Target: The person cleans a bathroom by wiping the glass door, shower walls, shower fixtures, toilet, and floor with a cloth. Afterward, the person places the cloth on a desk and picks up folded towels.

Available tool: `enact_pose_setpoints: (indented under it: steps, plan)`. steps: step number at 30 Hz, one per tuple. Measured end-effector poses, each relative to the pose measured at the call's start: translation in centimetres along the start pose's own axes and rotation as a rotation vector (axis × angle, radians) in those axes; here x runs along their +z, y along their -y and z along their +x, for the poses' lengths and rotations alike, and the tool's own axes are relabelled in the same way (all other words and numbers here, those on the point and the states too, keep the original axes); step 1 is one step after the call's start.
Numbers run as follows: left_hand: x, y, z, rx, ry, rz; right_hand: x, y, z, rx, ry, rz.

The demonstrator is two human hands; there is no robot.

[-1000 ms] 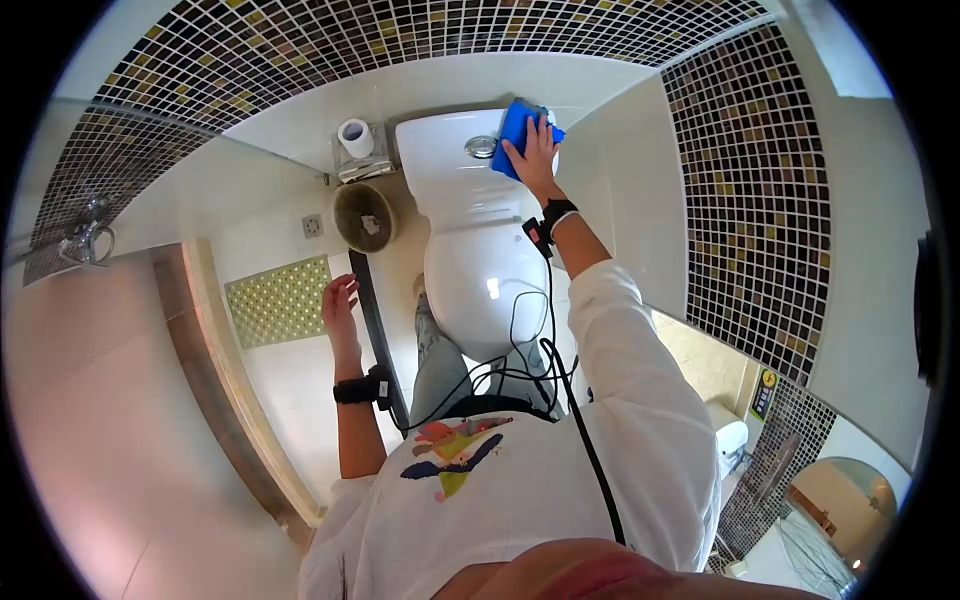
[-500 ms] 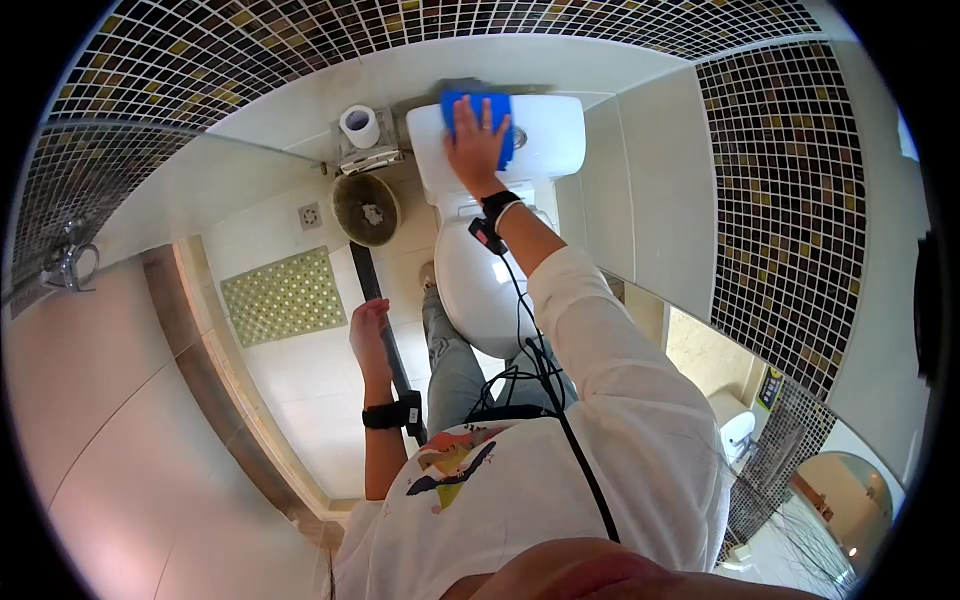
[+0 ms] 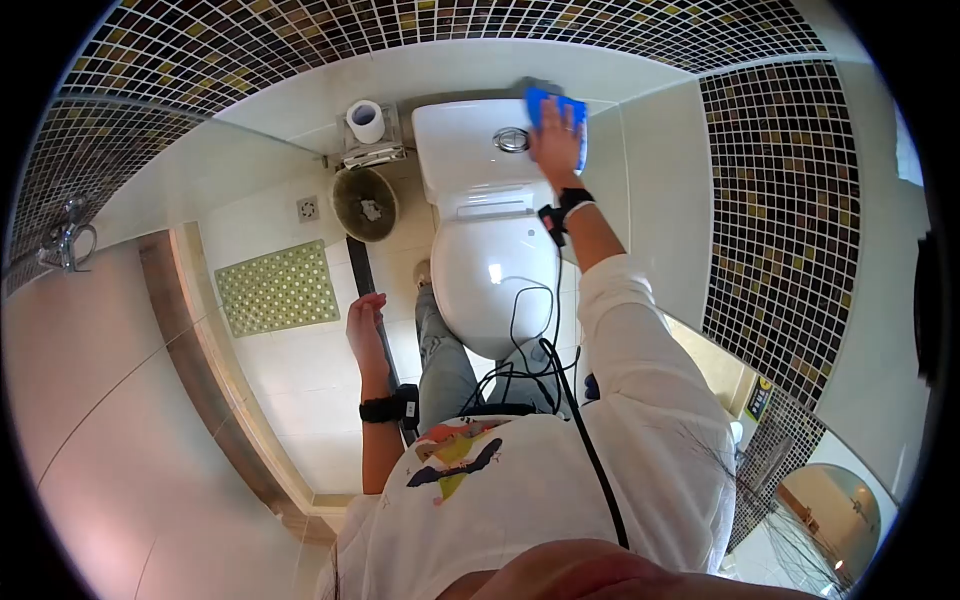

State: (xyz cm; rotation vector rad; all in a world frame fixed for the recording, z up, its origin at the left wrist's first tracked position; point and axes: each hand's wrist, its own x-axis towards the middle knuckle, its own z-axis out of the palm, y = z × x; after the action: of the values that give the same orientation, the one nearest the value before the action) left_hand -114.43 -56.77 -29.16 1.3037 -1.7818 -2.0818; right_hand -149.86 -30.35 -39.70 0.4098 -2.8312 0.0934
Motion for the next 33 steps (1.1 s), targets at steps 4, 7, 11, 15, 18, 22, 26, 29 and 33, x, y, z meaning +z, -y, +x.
enact_pose_setpoints:
  steps: [4, 7, 11, 15, 18, 22, 26, 29, 33]
  plan:
    - [0.6, 1.1, 0.0, -0.020, 0.027, -0.051, -0.6, -5.9, -3.2, 0.379, 0.208, 0.578]
    - [1.1, 1.3, 0.1, -0.038, 0.036, -0.030, -0.5, -4.4, -4.9, 0.581, 0.193, 0.854]
    - [2.0, 0.9, -0.1, -0.001, 0.066, -0.030, 0.5, -0.1, -4.6, 0.463, -0.112, 0.546]
    - [1.8, 2.1, 0.4, 0.037, 0.104, -0.050, 0.1, 5.7, -3.5, 0.197, -0.106, 0.431]
    - [1.7, 1.5, 0.1, 0.017, 0.076, -0.055, -1.2, 11.3, -3.1, 0.097, -0.098, 0.508]
    - [1.0, 1.0, -0.2, 0.022, 0.059, -0.046, -1.9, 15.6, -3.6, -0.056, -0.001, 0.588]
    - [0.0, 0.8, -0.2, 0.037, 0.050, -0.015, -1.7, 18.8, -5.2, -0.254, 0.019, 0.687]
    - [-0.9, 0.7, -0.3, 0.045, 0.039, -0.023, -2.3, 18.6, -5.3, -0.340, 0.044, 0.673]
    - [-1.3, -0.4, -0.3, 0.061, 0.045, -0.030, -3.4, 14.5, -4.6, -0.603, 0.144, 0.408]
